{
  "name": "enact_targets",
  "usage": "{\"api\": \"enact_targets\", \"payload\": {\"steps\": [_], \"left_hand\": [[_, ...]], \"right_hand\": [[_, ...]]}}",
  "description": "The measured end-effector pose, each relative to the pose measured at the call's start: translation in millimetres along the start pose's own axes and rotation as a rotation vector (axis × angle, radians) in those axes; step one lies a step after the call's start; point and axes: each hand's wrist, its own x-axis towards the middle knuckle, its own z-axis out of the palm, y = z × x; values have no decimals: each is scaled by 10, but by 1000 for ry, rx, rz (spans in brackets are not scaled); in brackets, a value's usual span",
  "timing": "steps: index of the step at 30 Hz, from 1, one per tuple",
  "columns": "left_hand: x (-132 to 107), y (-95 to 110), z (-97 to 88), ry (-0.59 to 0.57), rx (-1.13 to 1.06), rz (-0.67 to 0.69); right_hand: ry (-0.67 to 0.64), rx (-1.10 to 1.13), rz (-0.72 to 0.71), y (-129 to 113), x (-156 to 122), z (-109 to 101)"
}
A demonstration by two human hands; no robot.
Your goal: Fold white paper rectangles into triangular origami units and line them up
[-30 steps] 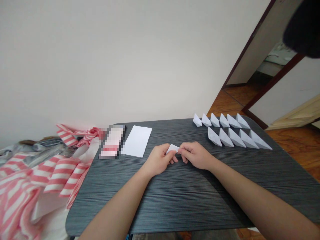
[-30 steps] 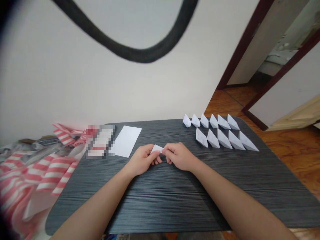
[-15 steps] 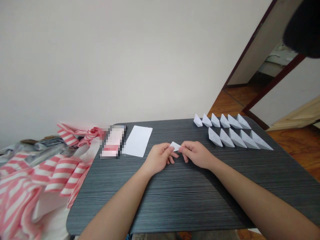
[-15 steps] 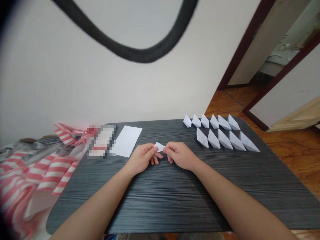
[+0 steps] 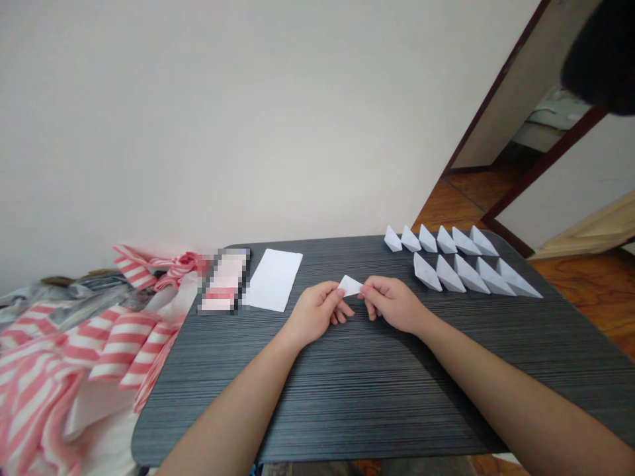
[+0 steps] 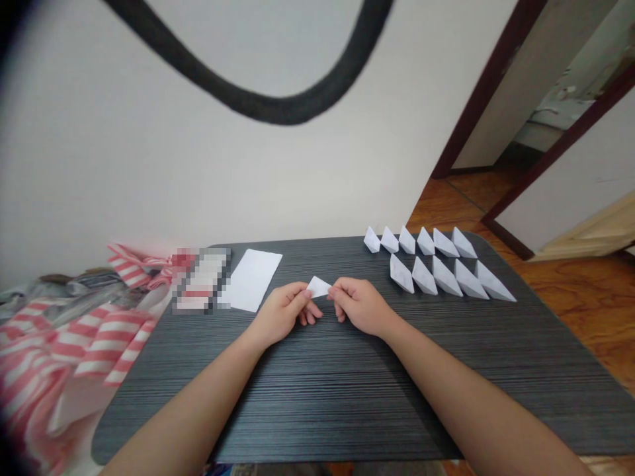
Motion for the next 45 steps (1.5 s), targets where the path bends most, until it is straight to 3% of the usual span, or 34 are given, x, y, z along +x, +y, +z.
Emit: {"api": "enact_targets", "payload": {"steps": [8,19,27,45], "left_hand": [[-4,4,-8,-7,-24,-10],[-39,45,-5,-27,74,0],[-38,57,1,-29,72,2],[-23,24,-3,-29,34,8]], "right_hand": [[-15,17,6,7,3,-6],[-119,-162,-60,-79,-11,-17],[-113,-83,-37,-47,-4,6],[-134,-153,-70,-65,-13,-2]]}}
